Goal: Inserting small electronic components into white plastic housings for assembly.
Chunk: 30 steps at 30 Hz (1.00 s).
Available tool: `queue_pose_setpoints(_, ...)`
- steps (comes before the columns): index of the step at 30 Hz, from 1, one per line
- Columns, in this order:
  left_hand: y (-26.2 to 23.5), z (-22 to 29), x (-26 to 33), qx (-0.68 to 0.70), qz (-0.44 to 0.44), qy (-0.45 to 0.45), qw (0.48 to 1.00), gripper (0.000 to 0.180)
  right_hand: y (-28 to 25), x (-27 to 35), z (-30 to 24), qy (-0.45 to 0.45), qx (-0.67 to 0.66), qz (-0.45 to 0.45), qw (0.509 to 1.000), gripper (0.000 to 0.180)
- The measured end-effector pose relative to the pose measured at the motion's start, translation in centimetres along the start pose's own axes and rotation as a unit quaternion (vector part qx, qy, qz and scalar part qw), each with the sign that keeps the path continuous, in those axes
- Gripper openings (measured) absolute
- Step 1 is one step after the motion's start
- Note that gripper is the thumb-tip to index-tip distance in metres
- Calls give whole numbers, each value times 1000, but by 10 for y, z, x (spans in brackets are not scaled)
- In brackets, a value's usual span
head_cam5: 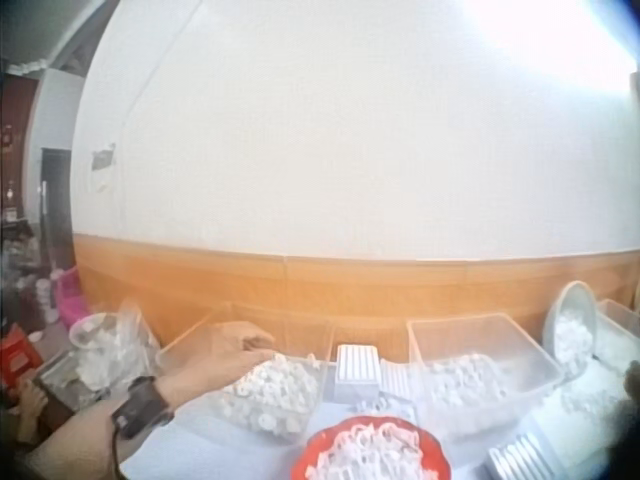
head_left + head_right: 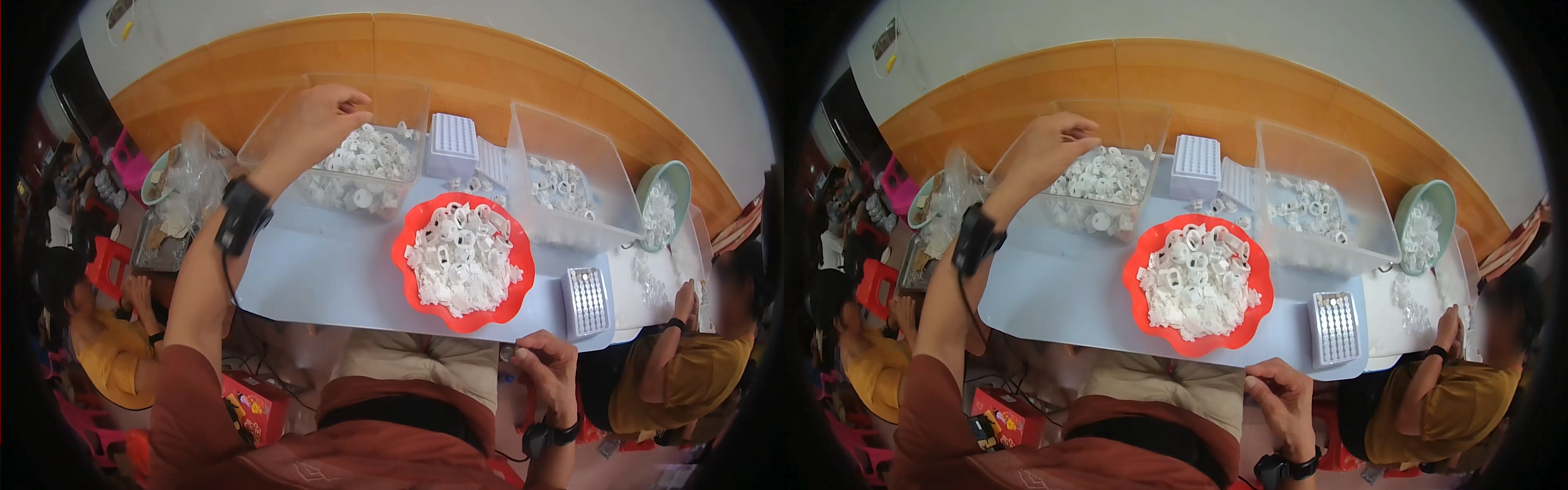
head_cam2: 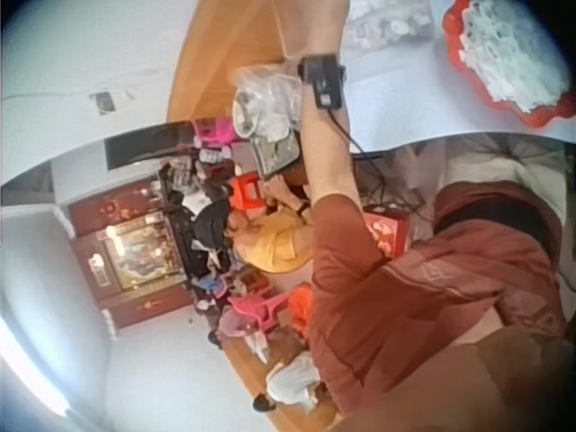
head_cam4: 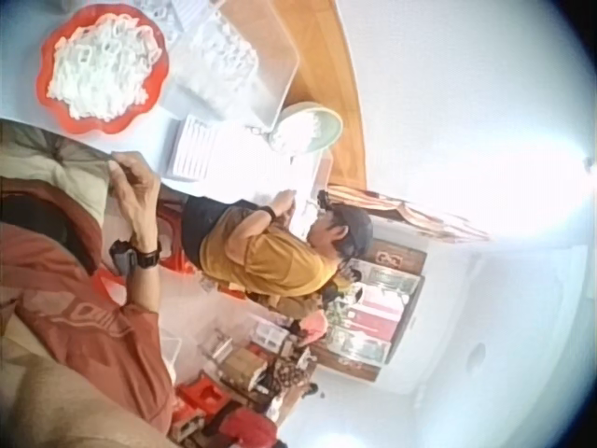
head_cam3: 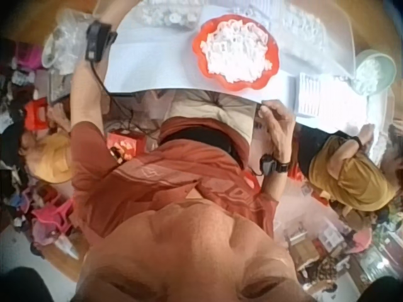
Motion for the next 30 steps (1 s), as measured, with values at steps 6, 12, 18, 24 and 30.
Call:
queue_pose_setpoints(6, 75, -47, -38, -140, -227, 92, 959, 37, -6, 13, 10, -27, 42, 47, 998, 12)
queue_pose_setpoints(12, 103, -62, -39, -233, -329, 124, 907, 36, -24, 22, 20, -28, 23, 79, 996, 9)
queue_pose_setpoints(18, 111, -63, -44, -204, -372, 136, 895, 30, -27, 16, 27, -25, 2, 101, 995, 10)
queue_pose_setpoints(24, 115, -73, -44, -177, -367, 103, 907, 17, -33, 10, 31, -1, 10, 109, 994, 9)
queue_pose_setpoints(30, 119, -71, -45, -174, -337, 119, 918, 12, -39, 9, 36, -9, -23, 115, 993, 10)
Point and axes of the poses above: each hand's wrist, its own x-axis away from the middle knuckle, its own y-axis out of the palm, z = x × y, the point moved 5 cm from there along -x, towards the middle knuckle, and after that the axes turned 13 degrees about -x, right-handed, at the moved point
